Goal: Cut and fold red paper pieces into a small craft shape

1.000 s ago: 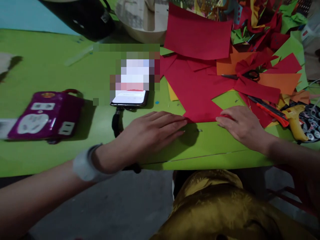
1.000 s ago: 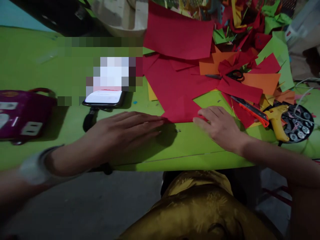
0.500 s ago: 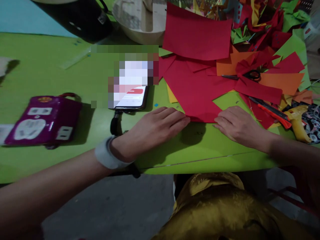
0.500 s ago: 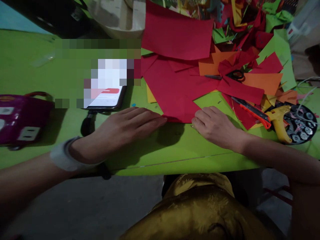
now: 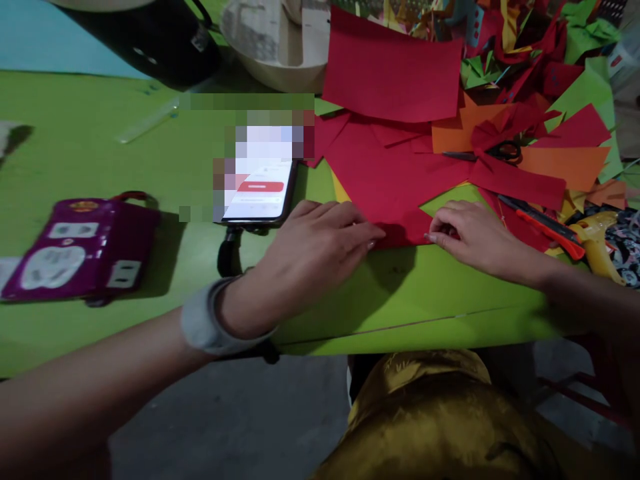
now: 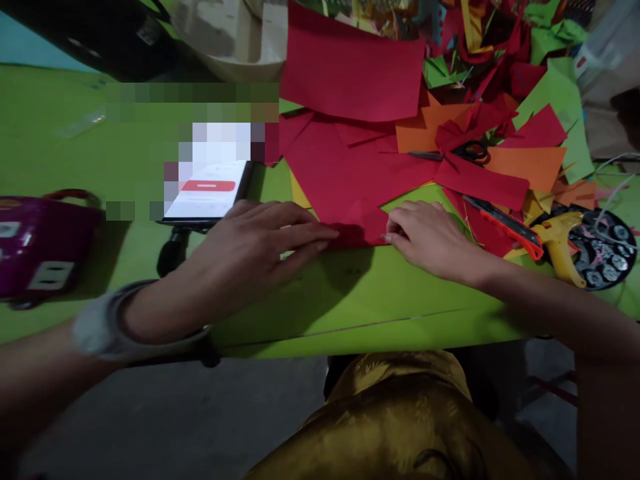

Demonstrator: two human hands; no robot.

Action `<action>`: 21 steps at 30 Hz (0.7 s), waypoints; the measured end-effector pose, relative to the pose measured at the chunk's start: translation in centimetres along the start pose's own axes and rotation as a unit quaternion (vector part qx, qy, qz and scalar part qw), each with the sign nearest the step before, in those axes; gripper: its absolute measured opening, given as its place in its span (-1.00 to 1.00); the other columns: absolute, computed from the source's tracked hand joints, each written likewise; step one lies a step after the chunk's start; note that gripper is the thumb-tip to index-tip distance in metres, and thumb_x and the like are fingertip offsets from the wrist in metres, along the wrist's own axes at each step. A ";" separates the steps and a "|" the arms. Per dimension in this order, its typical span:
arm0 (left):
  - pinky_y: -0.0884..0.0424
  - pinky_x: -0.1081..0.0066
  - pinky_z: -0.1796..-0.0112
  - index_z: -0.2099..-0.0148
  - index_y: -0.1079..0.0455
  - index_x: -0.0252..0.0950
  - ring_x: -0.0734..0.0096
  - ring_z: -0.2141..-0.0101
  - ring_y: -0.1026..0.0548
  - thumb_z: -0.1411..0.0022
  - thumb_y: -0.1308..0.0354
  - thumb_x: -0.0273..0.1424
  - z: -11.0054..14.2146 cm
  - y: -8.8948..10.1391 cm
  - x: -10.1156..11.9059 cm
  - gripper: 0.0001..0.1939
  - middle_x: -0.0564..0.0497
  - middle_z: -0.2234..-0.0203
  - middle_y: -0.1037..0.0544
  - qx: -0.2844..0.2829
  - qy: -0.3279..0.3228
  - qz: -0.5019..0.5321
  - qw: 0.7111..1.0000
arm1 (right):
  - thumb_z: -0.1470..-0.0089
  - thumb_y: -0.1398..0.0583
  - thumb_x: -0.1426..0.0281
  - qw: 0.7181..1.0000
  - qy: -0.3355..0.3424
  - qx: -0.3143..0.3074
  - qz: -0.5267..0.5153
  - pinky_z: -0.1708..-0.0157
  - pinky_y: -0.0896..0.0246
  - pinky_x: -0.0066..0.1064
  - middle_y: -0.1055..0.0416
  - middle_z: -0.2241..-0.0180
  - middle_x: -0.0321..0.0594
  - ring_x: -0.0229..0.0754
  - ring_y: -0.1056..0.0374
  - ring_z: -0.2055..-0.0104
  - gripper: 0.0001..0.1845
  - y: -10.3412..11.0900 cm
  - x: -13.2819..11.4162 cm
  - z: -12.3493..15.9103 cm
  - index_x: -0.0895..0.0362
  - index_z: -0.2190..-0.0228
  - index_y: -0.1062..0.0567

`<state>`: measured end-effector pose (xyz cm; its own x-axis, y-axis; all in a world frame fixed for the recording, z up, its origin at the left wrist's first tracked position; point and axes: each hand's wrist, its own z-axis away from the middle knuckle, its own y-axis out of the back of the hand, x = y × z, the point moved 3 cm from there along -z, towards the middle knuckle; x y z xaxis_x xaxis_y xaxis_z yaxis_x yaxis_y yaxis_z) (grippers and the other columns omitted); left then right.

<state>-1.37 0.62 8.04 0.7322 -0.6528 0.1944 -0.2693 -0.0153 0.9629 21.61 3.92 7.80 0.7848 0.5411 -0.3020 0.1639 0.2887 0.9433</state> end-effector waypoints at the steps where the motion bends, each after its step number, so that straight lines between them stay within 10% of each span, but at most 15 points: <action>1: -0.58 0.04 0.04 -0.10 -0.57 -0.22 0.11 0.12 -0.66 -0.56 0.15 -0.38 0.0 -0.2 0.3 -0.57 -0.11 0.11 -0.69 0.010 -0.011 -0.023 1.000 | -0.31 -0.19 0.35 1.000 -0.002 -0.003 -0.003 0.21 -0.09 -0.25 -0.54 0.29 -0.19 -0.09 -0.39 0.20 -0.84 0.1 0.0 -0.1 0.08 0.29 -0.57; 6: -0.39 0.09 -0.29 -0.44 -0.22 -0.40 0.12 -0.34 -0.38 -0.52 0.16 -0.52 0.7 -2.6 2.5 -0.48 -0.25 -0.37 -0.36 0.005 -0.117 0.024 0.993 | -0.30 -0.20 0.36 1.000 0.017 -0.001 0.010 0.23 -0.06 -0.27 -0.55 0.30 -0.21 -0.12 -0.38 0.24 -0.85 0.3 -0.1 -0.5 0.09 0.31 -0.56; 21: -0.25 -0.06 -0.35 -0.49 -0.06 -0.60 -0.11 -0.39 -0.27 -0.59 0.15 -0.06 2.0 -4.6 4.1 -0.25 -0.44 -0.38 -0.27 0.012 -0.106 -0.007 0.994 | -0.32 -0.28 0.17 0.998 -0.008 0.008 0.067 0.15 0.05 -0.23 -0.54 0.33 -0.21 -0.06 -0.38 0.19 -0.73 0.3 0.0 -0.5 0.11 0.31 -0.55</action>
<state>1.57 -3.50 4.02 0.5880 -0.7976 0.1343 -0.2762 -0.0420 0.9602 21.36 4.34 7.99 0.8102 0.5610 -0.1699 0.0649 0.2021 0.9772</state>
